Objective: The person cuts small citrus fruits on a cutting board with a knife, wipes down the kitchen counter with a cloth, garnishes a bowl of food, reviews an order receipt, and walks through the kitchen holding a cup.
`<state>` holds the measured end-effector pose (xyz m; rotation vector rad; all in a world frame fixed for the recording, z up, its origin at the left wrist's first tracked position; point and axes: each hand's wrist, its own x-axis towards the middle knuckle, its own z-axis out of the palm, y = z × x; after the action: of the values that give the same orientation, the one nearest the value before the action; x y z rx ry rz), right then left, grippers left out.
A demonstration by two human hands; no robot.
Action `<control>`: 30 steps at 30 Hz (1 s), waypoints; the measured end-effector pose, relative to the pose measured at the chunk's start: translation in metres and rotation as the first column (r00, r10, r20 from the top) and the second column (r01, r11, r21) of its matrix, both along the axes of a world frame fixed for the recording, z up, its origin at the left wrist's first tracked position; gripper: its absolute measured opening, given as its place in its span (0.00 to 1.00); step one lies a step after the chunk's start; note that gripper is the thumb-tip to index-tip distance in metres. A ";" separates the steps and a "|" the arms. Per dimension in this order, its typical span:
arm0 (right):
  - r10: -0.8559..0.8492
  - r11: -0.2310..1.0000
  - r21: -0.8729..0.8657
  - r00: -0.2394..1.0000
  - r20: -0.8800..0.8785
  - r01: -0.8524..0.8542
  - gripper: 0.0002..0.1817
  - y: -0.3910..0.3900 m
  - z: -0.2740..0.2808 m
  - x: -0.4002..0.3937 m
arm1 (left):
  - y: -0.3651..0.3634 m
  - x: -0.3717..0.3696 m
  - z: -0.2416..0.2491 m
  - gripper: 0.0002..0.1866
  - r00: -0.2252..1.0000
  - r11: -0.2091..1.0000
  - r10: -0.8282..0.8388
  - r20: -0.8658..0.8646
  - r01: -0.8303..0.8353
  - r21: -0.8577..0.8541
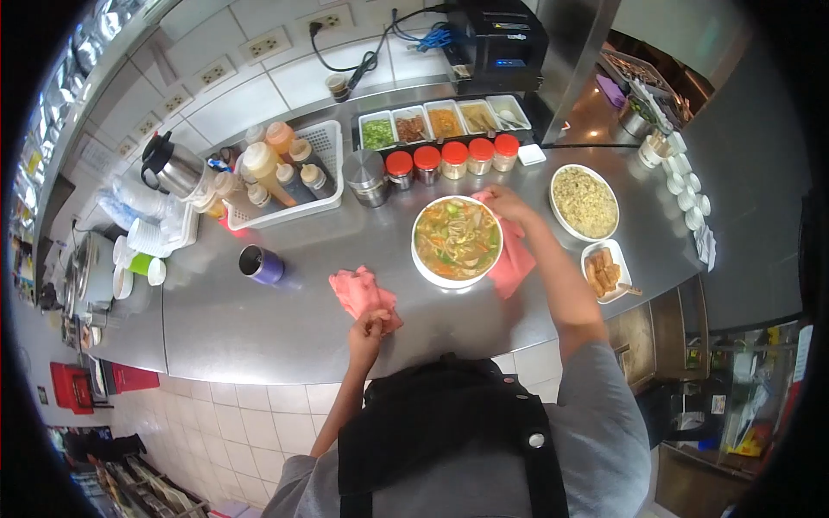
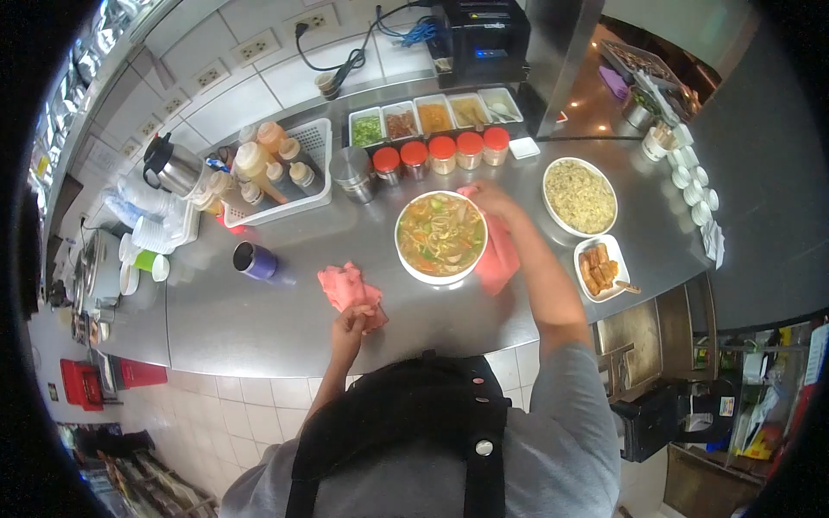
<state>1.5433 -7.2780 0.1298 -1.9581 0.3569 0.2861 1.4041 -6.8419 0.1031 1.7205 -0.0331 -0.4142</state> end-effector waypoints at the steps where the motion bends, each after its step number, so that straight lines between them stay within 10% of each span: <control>1: 0.012 1.000 0.003 1.000 0.002 -0.012 0.16 0.001 0.005 0.017 | 0.003 -0.003 -0.002 0.11 0.999 1.000 0.017 0.051 -0.018 0.017; 8: 0.680 0.575 -0.395 0.687 -0.256 -0.716 0.16 0.081 0.023 0.110 | 0.022 -0.027 -0.008 0.11 0.976 0.968 0.216 0.012 -0.212 -0.135; 11: 0.751 0.427 -0.304 0.521 -0.406 -0.852 0.16 0.123 0.037 0.119 | 0.019 -0.029 0.009 0.12 0.959 0.927 0.170 0.226 -0.233 0.293; 13: 0.734 0.396 -0.216 0.449 -0.509 -0.893 0.15 0.161 0.044 0.115 | -0.002 -0.011 0.030 0.16 0.804 0.845 -0.160 0.573 -0.189 0.501; 15: 0.756 -0.054 -0.526 0.310 -0.577 -0.849 0.16 0.198 0.039 0.112 | -0.028 0.006 0.035 0.19 0.755 0.782 -0.271 0.597 -0.188 0.593; 19: 0.904 0.248 -0.372 0.352 -0.244 -0.895 0.16 0.228 0.036 0.114 | -0.016 0.017 -0.018 0.26 0.728 0.553 -0.436 0.530 -0.248 0.796; 21: 0.733 0.676 -0.256 0.593 0.334 -0.692 0.22 0.236 0.047 0.102 | 0.015 0.013 -0.022 0.27 0.763 0.478 -0.379 0.523 -0.323 0.817; 25: 0.533 0.784 -0.596 0.679 0.505 -0.173 0.23 0.243 0.027 0.081 | 0.052 0.021 0.010 0.29 0.933 0.235 -0.151 0.327 -0.287 0.929; 28: 0.653 0.698 -0.465 0.751 0.101 -0.545 0.23 0.228 0.073 0.073 | 0.012 0.059 0.054 0.30 0.801 0.425 -0.251 0.543 -0.413 0.805; 30: 0.718 0.641 -0.461 0.691 0.078 -0.614 0.23 0.220 0.085 0.081 | -0.010 0.110 0.014 0.32 0.728 0.776 -0.265 0.632 -0.228 0.588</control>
<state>1.6239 -7.0580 0.2151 -2.4511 -0.5744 0.4562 1.5144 -6.8522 0.1167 2.4824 -0.5163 0.2898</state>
